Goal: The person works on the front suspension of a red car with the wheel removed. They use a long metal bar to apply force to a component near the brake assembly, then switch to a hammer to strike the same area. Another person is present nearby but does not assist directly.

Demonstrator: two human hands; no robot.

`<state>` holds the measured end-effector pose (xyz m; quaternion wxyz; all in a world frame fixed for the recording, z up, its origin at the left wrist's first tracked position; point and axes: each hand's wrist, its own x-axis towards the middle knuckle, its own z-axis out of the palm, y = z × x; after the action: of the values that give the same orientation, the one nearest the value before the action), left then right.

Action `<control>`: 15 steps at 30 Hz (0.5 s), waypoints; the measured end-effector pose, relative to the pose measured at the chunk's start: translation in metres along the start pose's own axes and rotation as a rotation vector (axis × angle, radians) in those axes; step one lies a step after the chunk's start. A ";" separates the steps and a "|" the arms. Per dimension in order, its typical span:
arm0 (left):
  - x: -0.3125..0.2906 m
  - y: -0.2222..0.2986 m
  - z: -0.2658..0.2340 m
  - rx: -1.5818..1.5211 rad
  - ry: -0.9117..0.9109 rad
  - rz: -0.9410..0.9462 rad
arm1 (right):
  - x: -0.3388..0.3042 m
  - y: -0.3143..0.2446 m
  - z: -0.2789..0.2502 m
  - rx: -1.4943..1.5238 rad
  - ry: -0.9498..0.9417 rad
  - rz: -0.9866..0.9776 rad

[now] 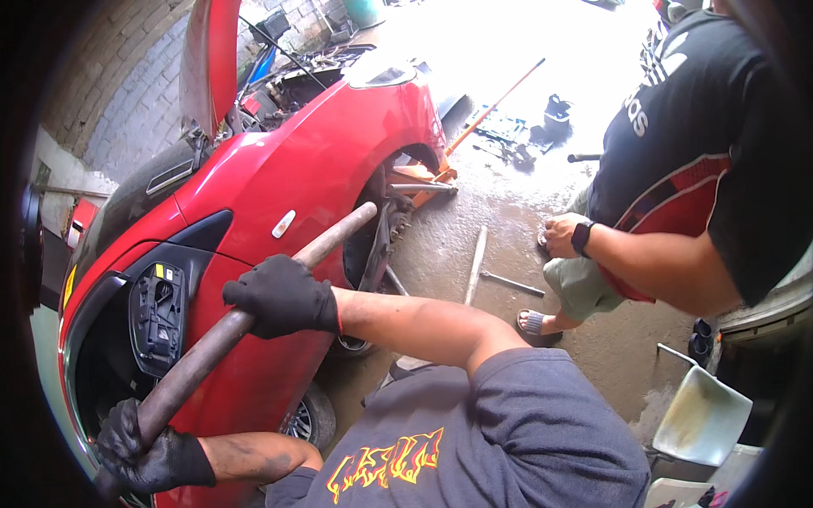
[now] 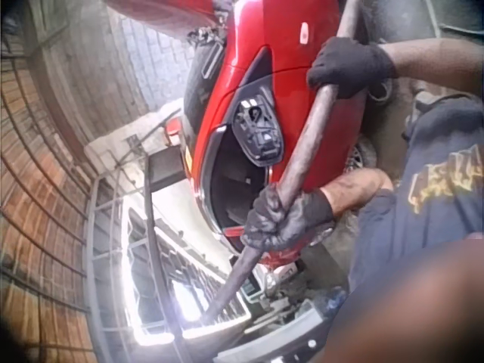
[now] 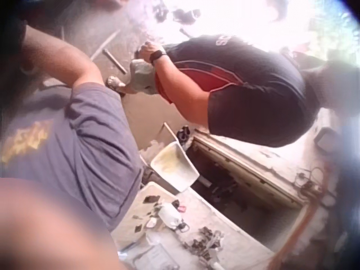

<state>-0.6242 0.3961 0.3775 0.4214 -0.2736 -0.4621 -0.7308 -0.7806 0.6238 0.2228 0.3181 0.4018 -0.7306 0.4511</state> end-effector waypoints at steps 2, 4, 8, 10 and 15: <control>-0.002 -0.029 0.016 0.054 0.120 0.072 | 0.000 0.020 -0.003 -0.025 -0.039 0.049; 0.001 -0.046 0.028 -0.081 0.054 -0.035 | 0.000 0.037 -0.008 -0.006 0.001 0.040; 0.015 -0.099 0.041 -0.111 0.061 -0.013 | -0.003 0.072 -0.007 -0.016 0.036 0.141; 0.018 -0.119 0.056 -0.064 0.122 -0.034 | -0.002 0.087 -0.010 -0.024 0.079 0.151; 0.024 -0.149 0.065 -0.067 0.112 -0.092 | -0.003 0.111 -0.013 -0.070 0.109 0.179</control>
<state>-0.7651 0.4782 0.3577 0.4035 -0.2245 -0.4252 -0.7785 -0.8750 0.6665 0.1799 0.3296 0.2985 -0.7606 0.4731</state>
